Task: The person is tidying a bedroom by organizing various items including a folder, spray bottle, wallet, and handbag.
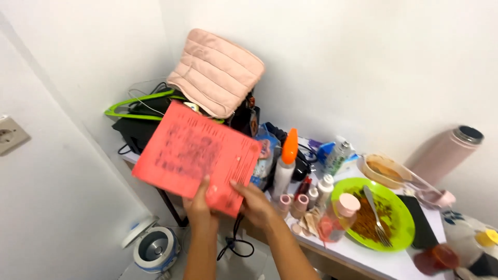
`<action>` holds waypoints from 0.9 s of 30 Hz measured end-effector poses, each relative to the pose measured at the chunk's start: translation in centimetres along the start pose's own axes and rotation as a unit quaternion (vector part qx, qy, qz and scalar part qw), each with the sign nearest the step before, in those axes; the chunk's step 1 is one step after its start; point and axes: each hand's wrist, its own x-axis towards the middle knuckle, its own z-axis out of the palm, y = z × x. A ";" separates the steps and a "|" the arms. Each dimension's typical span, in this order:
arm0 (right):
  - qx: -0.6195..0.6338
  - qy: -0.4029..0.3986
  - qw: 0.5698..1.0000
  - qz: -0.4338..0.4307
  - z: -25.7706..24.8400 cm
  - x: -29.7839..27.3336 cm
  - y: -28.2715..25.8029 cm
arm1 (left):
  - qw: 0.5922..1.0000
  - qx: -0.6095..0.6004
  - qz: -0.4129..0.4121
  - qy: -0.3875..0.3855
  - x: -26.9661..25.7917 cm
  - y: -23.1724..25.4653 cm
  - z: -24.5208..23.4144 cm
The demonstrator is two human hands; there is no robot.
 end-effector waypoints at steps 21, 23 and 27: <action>0.086 0.088 0.949 -0.289 4.0 25.2 -17.5 | 0.988 -0.090 0.125 0.012 21.7 3.6 12.8; 0.043 0.081 0.944 -0.317 4.6 26.8 -17.0 | 0.984 -0.072 0.165 0.015 24.3 3.6 11.4; -0.238 0.158 0.879 -0.383 7.2 28.8 -16.6 | 0.942 0.073 0.327 0.001 29.1 3.5 9.5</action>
